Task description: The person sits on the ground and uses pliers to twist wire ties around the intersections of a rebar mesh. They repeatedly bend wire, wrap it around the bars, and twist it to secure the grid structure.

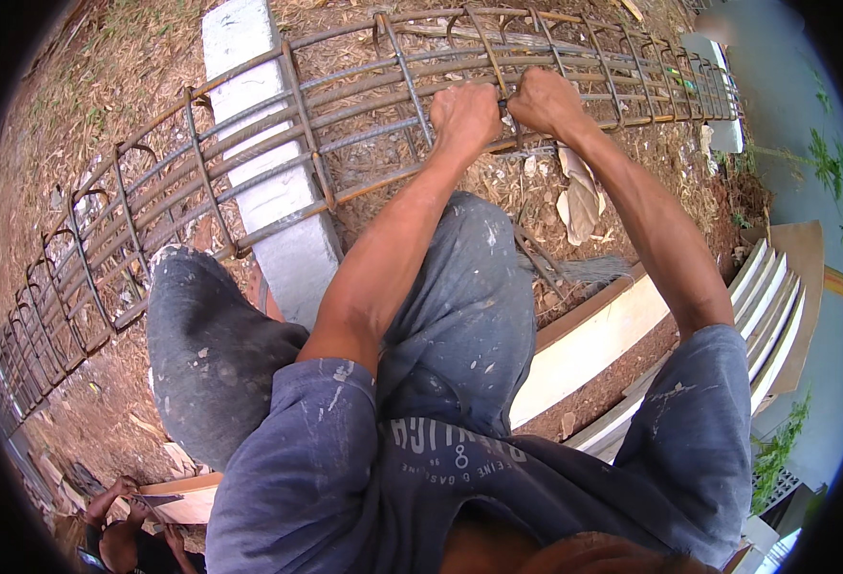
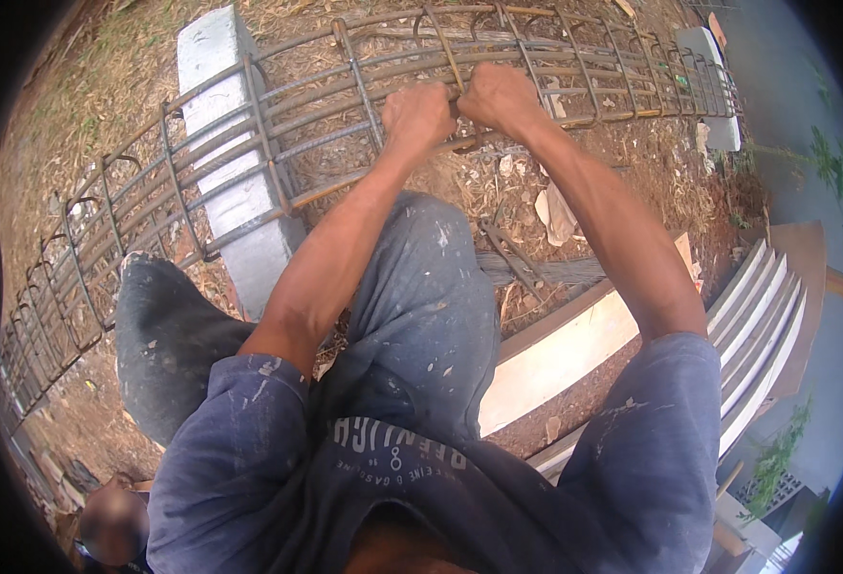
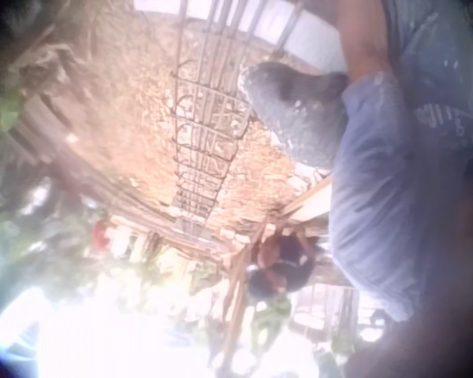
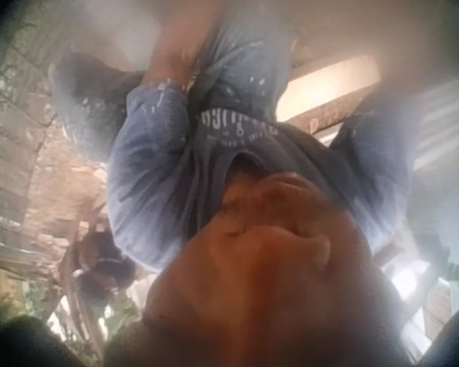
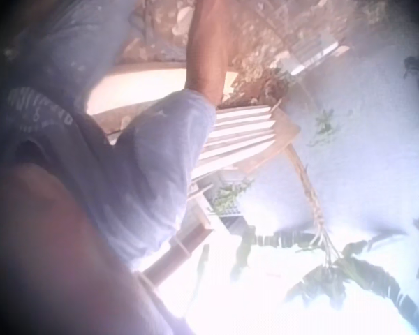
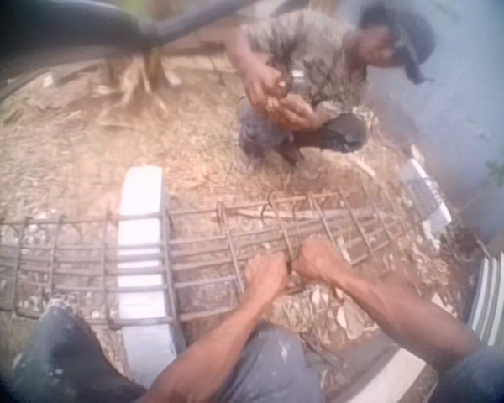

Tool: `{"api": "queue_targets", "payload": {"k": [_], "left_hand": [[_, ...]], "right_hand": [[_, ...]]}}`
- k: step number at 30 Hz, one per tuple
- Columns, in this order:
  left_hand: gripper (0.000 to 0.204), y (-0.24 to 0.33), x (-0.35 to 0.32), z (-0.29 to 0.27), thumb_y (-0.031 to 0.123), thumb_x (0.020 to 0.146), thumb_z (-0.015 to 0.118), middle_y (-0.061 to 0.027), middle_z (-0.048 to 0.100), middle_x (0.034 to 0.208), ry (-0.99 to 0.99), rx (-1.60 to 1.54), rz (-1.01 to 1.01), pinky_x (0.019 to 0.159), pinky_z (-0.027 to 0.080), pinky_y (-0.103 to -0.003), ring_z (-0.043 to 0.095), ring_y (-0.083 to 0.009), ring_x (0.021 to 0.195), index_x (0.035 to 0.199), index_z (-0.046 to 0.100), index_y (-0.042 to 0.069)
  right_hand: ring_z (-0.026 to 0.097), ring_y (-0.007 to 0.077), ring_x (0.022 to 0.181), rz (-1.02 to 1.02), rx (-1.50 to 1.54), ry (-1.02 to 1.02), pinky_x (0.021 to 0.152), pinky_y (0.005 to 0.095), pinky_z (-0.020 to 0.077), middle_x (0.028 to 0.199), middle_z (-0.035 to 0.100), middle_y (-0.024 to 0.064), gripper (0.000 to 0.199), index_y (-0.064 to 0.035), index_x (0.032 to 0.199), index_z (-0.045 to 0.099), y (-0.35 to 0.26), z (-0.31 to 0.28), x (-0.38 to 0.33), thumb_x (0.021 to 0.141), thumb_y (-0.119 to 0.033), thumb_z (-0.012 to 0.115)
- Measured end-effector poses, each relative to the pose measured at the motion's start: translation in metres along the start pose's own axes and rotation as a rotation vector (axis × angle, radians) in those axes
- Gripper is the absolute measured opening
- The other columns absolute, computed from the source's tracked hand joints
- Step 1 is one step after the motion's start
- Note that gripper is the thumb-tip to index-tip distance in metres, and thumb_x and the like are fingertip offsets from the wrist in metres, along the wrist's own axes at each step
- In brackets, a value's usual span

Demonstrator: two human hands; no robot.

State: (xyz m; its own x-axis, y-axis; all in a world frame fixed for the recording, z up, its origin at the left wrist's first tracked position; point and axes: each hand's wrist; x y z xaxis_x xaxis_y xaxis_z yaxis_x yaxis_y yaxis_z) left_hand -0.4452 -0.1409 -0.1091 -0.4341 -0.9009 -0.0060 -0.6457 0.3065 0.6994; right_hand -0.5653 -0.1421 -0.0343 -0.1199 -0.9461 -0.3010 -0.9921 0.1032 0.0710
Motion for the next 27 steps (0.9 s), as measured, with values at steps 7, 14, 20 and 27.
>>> {"api": "queue_targets", "payload": {"k": [7,14,20,27], "left_hand": [[0.019,0.003,0.0,0.002,0.019,0.071,0.066,-0.0205,0.068,0.078,-0.01,0.02,-0.017,0.066,0.053,-0.045,0.068,-0.036,0.075,0.076,0.071,0.002],[0.021,0.006,0.001,0.0,0.019,0.071,0.066,-0.0213,0.068,0.078,-0.078,-0.016,0.002,0.065,0.053,-0.045,0.068,-0.0371,0.075,0.08,0.072,0.001],[0.029,0.003,0.0,0.003,0.017,0.07,0.066,-0.0233,0.068,0.081,0.021,-0.072,-0.052,0.067,0.053,-0.046,0.067,-0.039,0.077,0.097,0.073,0.007],[0.023,0.008,-0.003,0.006,0.003,0.066,0.065,-0.0262,0.064,0.098,0.12,-0.137,0.009,0.073,0.053,-0.045,0.063,-0.0393,0.095,0.087,0.07,-0.003]], "right_hand": [[0.061,0.0233,0.048,0.538,0.972,-0.262,0.047,0.0386,0.0524,0.067,0.065,0.0088,0.019,0.0017,0.084,0.064,0.018,0.017,0.001,0.084,-0.013,0.052],[0.049,0.0088,0.044,0.636,1.315,-0.512,0.046,0.0345,0.0516,0.059,0.054,0.0004,0.018,-0.0063,0.08,0.057,0.04,0.024,0.001,0.092,-0.018,0.05],[0.067,0.0383,0.071,-0.164,-0.06,-0.033,0.069,0.0467,0.0531,0.085,0.068,0.0254,0.038,0.0043,0.086,0.067,0.024,-0.003,-0.017,0.085,-0.034,0.06],[0.07,0.0304,0.077,-0.569,-0.507,-0.11,0.068,0.0415,0.0542,0.079,0.07,0.0165,0.016,-0.005,0.077,0.071,0.005,-0.01,-0.012,0.081,-0.012,0.058]]}}
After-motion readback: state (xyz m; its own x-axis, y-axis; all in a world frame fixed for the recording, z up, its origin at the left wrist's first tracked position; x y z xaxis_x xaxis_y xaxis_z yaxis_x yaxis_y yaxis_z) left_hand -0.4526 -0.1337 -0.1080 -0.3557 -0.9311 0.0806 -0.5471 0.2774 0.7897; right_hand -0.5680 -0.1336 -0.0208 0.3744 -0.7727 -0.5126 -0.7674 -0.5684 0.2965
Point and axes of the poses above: each hand's wrist, its own x-axis towards the middle knuckle, its own z-axis out of the palm, y = z × x
